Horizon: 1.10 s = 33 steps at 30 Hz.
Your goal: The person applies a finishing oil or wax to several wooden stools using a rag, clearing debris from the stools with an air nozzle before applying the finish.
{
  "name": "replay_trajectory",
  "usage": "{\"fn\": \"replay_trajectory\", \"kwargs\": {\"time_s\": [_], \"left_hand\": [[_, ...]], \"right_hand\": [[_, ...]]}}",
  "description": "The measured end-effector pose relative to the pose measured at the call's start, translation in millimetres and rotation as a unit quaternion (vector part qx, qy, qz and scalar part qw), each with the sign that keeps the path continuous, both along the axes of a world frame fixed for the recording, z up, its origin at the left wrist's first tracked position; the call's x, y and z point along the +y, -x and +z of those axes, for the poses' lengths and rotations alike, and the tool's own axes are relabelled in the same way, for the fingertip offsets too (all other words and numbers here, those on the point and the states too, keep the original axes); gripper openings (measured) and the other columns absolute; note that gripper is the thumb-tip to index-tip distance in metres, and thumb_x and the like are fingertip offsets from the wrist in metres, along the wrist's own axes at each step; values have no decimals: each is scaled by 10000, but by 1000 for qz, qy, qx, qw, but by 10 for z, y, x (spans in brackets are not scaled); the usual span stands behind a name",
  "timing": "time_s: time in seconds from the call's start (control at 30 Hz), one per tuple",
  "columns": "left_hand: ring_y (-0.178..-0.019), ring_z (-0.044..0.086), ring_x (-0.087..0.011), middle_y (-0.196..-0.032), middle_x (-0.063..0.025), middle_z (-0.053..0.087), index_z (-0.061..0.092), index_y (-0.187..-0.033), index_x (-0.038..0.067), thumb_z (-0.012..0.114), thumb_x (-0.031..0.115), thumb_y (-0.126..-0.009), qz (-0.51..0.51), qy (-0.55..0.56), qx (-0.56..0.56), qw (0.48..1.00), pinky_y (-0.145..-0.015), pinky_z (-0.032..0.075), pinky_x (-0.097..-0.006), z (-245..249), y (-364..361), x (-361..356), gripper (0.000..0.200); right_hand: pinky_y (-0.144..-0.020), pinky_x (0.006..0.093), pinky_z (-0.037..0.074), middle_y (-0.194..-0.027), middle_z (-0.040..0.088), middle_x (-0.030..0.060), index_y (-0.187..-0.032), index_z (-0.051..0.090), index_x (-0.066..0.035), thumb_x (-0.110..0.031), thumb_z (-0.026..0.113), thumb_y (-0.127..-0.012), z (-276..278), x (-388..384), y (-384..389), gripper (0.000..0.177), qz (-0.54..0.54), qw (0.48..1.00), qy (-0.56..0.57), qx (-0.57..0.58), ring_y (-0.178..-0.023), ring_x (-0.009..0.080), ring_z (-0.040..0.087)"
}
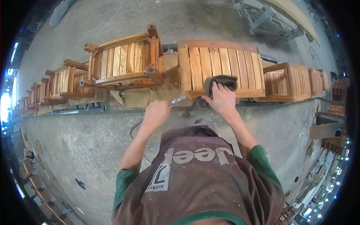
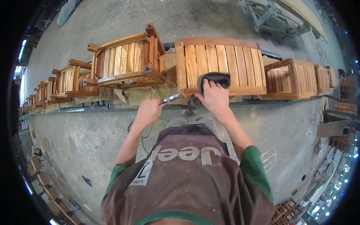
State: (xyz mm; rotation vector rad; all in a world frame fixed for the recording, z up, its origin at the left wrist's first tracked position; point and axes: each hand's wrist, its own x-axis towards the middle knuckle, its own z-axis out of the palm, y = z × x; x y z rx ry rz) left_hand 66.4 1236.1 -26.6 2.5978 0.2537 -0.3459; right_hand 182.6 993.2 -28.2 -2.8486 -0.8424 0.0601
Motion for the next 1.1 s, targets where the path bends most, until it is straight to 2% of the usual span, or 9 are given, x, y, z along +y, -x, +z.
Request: {"fn": "replay_trajectory", "kwargs": {"time_s": [0.17,0.5,0.57,0.67,0.73,0.8,0.87,0.93,1.1], "left_hand": [[-777,631,-439,-782,-262,645,678,-863,-11,646,276,-890,-78,53,-9,996,-729,487,-524,434,-228,-272,290],[-481,533,-260,-535,-135,556,613,-677,-16,731,280,-843,161,81,-84,980,-509,392,-351,550,-351,-522,359],[-605,525,-100,-630,-24,574,544,-662,9,710,95,-788,319,362,-99,870,-511,366,-284,402,-339,-707,225],[-588,414,-44,-600,32,477,475,-637,38,682,14,-802,302,359,-312,826,-556,295,-206,382,-559,-1001,265],[-635,469,-40,-641,12,526,556,-789,18,579,-35,-802,294,323,-300,848,-553,380,-240,415,-556,-1056,59],[-610,494,-41,-608,13,510,576,-922,15,544,-46,-842,355,446,-306,762,-575,445,-246,610,-575,-1172,106],[-572,516,-63,-597,-2,533,587,-1043,13,532,-14,-898,298,436,-253,811,-568,495,-289,506,-352,-993,157],[-538,508,-71,-618,-12,577,613,-1068,13,547,48,-943,453,400,-239,760,-534,475,-327,399,-276,-924,146],[-527,513,-115,-603,-64,580,642,-1088,24,592,145,-948,419,96,-96,898,-532,438,-357,-111,91,-821,192]], "right_hand": [[-728,361,464,-872,610,60,-1027,667,-105,-438,796,-654,335,284,-21,516,273,960,-55,-29,-890,230,628],[-699,357,441,-842,589,37,-835,692,-101,-383,788,-650,113,-19,-264,350,196,971,-122,-56,-801,208,613],[-693,378,472,-834,602,47,-751,665,-101,-409,771,-677,67,-21,-181,334,206,965,-165,5,-794,234,629],[-607,413,499,-719,588,102,-649,604,-35,-433,787,-672,-166,97,98,439,188,942,-249,119,-653,305,622],[-600,432,501,-741,609,110,-658,607,-33,-436,781,-692,-224,104,133,440,188,916,-315,162,-666,322,633],[-641,418,497,-778,597,91,-740,629,-54,-452,764,-717,-167,128,47,421,215,892,-367,152,-718,302,628],[-633,400,498,-824,599,79,-866,645,-66,-422,763,-733,-253,175,-190,398,325,879,-314,151,-740,285,627],[-626,382,498,-871,600,68,-993,661,-78,-391,762,-748,-412,65,-571,410,436,855,-246,139,-762,268,625],[-665,390,505,-905,579,52,-1093,664,-176,-317,765,-661,-609,-1293,-1059,465,245,956,-159,-30,-787,253,612]]}}
